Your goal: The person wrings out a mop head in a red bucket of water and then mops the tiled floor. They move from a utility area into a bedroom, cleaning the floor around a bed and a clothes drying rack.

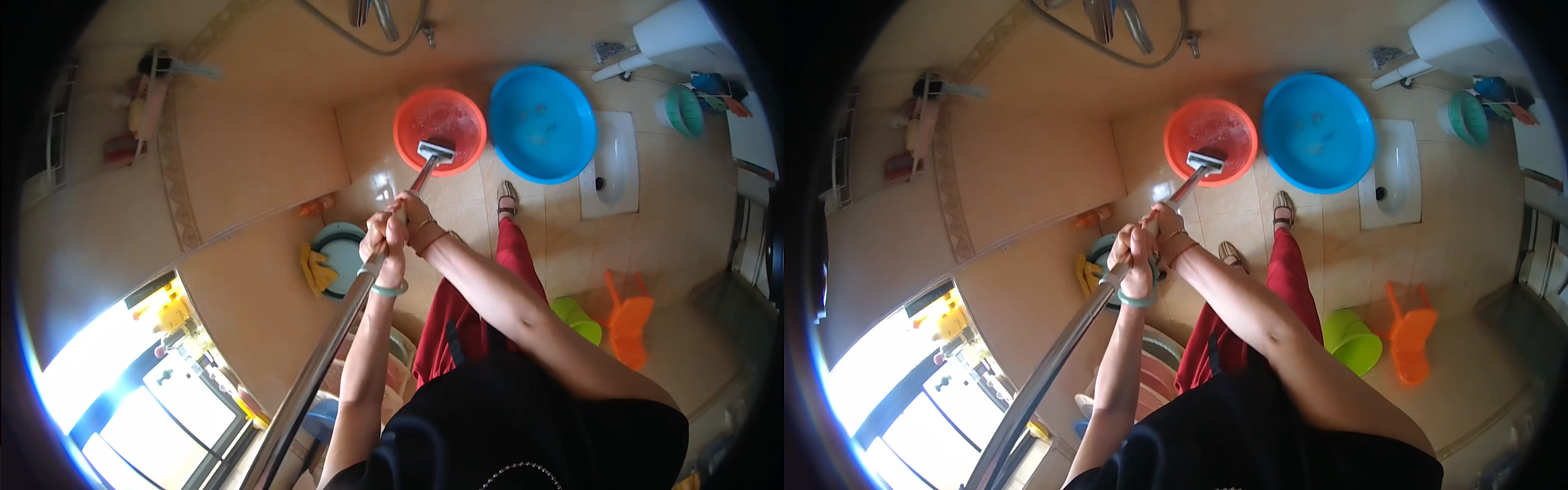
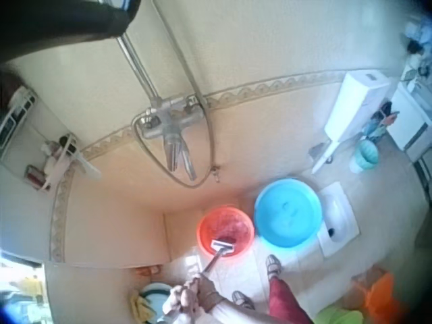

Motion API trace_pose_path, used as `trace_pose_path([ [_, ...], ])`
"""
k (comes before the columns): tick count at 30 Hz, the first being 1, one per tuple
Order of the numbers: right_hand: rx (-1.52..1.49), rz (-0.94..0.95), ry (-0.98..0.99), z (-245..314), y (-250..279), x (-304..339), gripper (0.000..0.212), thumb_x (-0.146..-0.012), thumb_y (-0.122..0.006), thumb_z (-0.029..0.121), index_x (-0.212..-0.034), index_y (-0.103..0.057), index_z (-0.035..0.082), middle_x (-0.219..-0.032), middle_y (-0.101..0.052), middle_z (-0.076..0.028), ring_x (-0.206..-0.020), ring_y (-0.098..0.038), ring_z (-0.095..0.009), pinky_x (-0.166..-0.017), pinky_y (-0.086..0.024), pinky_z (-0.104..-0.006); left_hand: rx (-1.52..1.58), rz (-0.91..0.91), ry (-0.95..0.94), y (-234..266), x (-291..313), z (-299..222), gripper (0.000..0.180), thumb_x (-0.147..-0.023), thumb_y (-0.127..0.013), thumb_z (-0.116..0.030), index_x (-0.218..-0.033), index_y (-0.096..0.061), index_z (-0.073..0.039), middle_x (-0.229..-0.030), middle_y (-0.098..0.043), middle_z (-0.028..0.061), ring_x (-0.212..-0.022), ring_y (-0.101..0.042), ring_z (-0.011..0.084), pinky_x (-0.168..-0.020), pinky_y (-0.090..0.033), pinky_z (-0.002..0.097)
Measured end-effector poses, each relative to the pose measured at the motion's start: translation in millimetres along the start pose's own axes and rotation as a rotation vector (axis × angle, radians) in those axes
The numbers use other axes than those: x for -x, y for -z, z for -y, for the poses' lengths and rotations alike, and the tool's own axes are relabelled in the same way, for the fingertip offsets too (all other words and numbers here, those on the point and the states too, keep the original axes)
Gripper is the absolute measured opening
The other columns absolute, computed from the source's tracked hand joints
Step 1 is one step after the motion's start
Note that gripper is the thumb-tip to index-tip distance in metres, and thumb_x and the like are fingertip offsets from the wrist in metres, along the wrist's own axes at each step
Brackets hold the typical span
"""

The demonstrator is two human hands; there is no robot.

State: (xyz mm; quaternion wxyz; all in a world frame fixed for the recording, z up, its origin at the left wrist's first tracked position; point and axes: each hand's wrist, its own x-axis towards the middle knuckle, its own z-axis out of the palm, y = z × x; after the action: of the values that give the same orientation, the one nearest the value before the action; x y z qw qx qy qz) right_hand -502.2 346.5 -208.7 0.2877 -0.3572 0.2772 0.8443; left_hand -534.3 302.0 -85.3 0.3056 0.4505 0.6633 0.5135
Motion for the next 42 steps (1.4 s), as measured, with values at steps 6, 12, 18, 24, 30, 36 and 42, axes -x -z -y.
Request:
trace_pose_path([
  [6,-0.151,0.120,-0.118,-7,-23,41,0.022,-0.086,-0.048,0.010,-0.065,-0.040,0.010,-0.054,-0.045,-0.006,-0.046,-0.046,-0.020,-0.051,-0.045,-0.0347,0.011,-0.059,-0.035,11,15,-70,0.032,-0.095,-0.045,-0.002,-0.064,-0.036,-0.006,-0.057,-0.047,0.0049,-0.054,-0.045,0.0114,-0.065,-0.047,0.0311],
  [12,-0.263,0.200,-0.174,-14,-35,51,0.020,-0.082,-0.051,0.007,-0.065,-0.041,0.010,-0.055,-0.044,-0.003,-0.047,-0.045,-0.017,-0.049,-0.045,-0.0309,0.040,-0.032,-0.273,38,28,-153,0.035,-0.094,-0.041,0.001,-0.061,-0.032,-0.007,-0.050,-0.039,0.0035,-0.045,-0.038,0.0126,-0.051,-0.042,0.0313],
  [18,-0.168,0.170,-0.154,-24,-35,45,0.023,-0.083,-0.052,0.009,-0.064,-0.040,0.012,-0.056,-0.042,0.000,-0.051,-0.046,-0.012,-0.050,-0.042,-0.0244,0.240,-0.036,-0.385,69,46,-206,0.034,-0.094,-0.036,0.001,-0.062,-0.031,-0.008,-0.047,-0.033,0.0025,-0.042,-0.031,0.0114,-0.046,-0.034,0.0314],
  [24,-0.201,0.226,-0.132,-19,-27,26,0.027,-0.081,-0.054,0.008,-0.059,-0.039,0.012,-0.055,-0.043,0.000,-0.051,-0.046,-0.013,-0.050,-0.043,-0.0247,0.320,-0.040,-0.398,93,64,-241,0.036,-0.096,-0.044,-0.008,-0.061,-0.033,-0.008,-0.047,-0.039,0.0021,-0.042,-0.038,0.0136,-0.046,-0.039,0.0311],
  [30,-0.315,0.360,-0.211,-8,-30,19,0.023,-0.079,-0.054,0.010,-0.060,-0.042,0.011,-0.053,-0.046,-0.002,-0.050,-0.049,-0.017,-0.050,-0.048,-0.0293,0.302,0.039,-0.465,102,69,-262,0.033,-0.093,-0.038,-0.005,-0.062,-0.031,-0.012,-0.047,-0.031,0.0008,-0.040,-0.028,0.0129,-0.043,-0.031,0.0311],
  [36,-0.412,0.401,-0.285,-14,-30,14,0.022,-0.077,-0.056,0.011,-0.060,-0.043,0.011,-0.054,-0.047,-0.003,-0.051,-0.050,-0.018,-0.052,-0.048,-0.0298,0.340,0.075,-0.470,112,66,-263,0.032,-0.092,-0.041,-0.009,-0.061,-0.032,-0.012,-0.047,-0.032,0.0001,-0.039,-0.027,0.0125,-0.043,-0.031,0.0306],
  [42,-0.325,0.601,-0.180,-10,-25,13,0.015,-0.080,-0.055,0.014,-0.070,-0.047,0.007,-0.065,-0.052,-0.006,-0.066,-0.055,-0.021,-0.066,-0.051,-0.0334,0.391,0.170,-0.496,126,58,-260,0.038,-0.086,-0.059,-0.010,-0.056,-0.035,-0.008,-0.045,-0.038,0.0019,-0.038,-0.036,0.0151,-0.043,-0.036,0.0296],
])
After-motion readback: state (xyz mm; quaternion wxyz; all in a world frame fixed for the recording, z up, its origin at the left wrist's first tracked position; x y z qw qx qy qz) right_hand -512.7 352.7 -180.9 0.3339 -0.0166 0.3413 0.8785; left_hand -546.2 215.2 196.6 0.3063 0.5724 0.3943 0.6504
